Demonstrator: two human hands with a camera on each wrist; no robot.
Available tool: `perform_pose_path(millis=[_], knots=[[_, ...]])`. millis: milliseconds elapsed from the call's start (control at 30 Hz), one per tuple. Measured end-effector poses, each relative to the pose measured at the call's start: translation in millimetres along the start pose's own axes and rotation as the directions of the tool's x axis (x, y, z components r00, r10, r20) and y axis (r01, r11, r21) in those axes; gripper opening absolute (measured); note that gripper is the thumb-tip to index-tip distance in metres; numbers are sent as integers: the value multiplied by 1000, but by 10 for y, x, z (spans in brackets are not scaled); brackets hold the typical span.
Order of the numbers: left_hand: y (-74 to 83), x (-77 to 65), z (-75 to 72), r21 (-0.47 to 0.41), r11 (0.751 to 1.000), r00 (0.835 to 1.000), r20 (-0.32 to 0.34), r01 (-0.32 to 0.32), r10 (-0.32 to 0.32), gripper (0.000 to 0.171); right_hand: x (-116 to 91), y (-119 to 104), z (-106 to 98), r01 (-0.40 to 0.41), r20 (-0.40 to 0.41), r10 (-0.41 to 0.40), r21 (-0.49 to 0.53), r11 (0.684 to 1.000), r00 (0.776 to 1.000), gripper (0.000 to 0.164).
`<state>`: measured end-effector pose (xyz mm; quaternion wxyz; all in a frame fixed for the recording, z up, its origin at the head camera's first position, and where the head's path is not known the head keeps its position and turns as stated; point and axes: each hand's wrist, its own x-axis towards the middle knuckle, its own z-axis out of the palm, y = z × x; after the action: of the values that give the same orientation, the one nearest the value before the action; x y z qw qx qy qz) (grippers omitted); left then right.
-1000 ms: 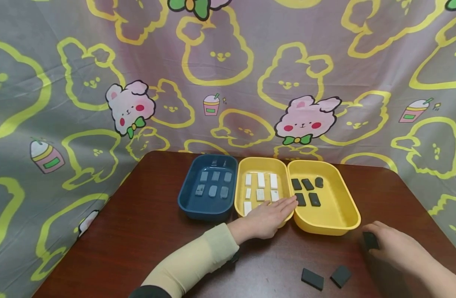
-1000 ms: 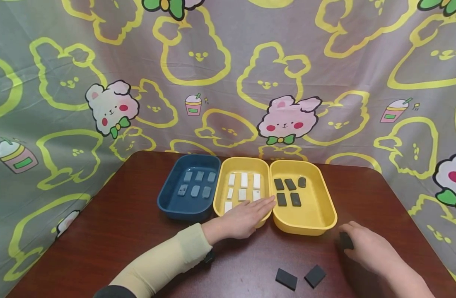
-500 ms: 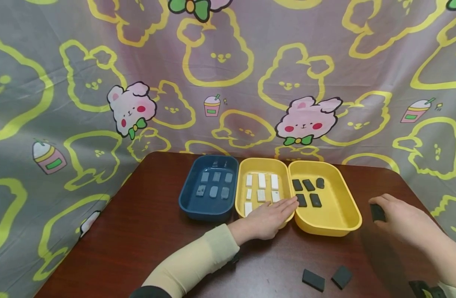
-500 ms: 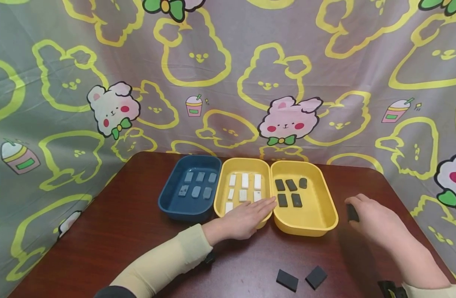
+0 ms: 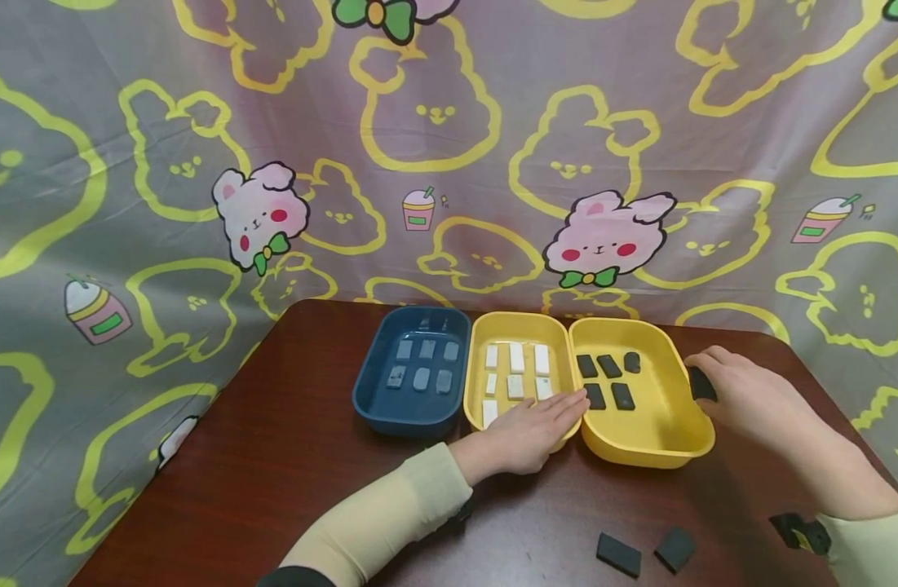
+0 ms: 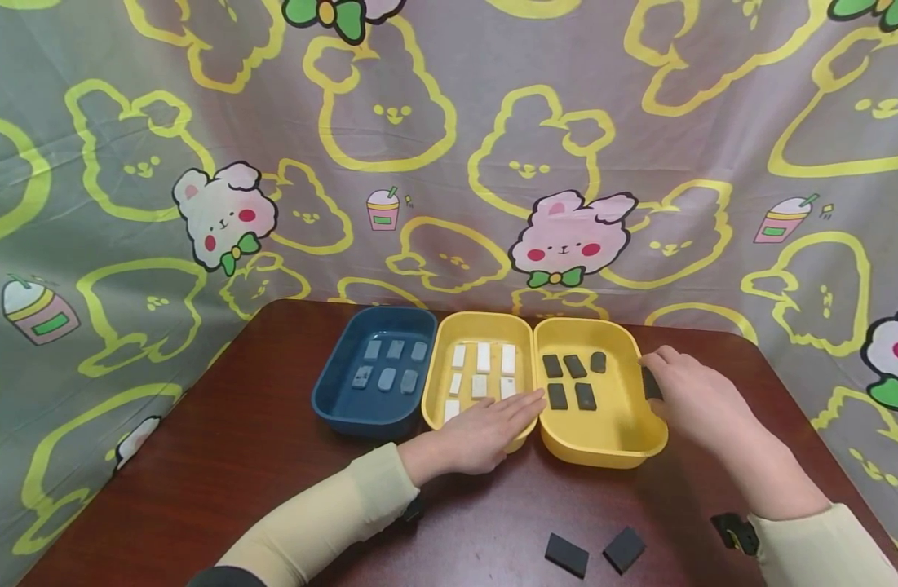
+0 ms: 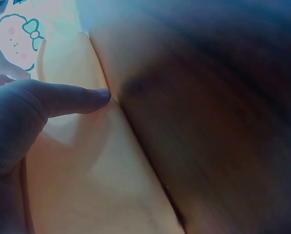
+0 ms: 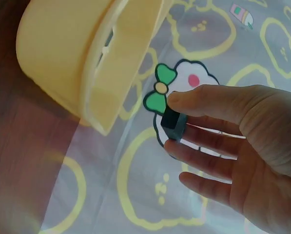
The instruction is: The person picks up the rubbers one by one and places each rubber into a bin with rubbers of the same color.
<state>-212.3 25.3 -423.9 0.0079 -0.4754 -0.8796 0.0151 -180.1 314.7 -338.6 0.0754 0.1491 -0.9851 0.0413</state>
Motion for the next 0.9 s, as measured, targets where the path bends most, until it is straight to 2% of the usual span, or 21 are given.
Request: perform_pose_path(millis=[233, 500, 700, 900], knots=[[2, 1, -7, 13, 1000, 1000, 6, -3, 3, 64, 111, -109, 150, 41, 34, -42, 21, 999, 999, 56], [2, -1, -11, 21, 1000, 1000, 7, -4, 4, 64, 210, -137, 383, 91, 70, -93, 20, 996, 993, 53], [-2, 1, -6, 20, 1000, 1000, 6, -5, 4, 64, 292, -94, 509, 145, 101, -148, 35, 989, 984, 46], [-7, -4, -9, 6, 1000, 1000, 13, -2, 2, 64, 414, 8, 582, 159, 188, -159, 18, 987, 969, 43]])
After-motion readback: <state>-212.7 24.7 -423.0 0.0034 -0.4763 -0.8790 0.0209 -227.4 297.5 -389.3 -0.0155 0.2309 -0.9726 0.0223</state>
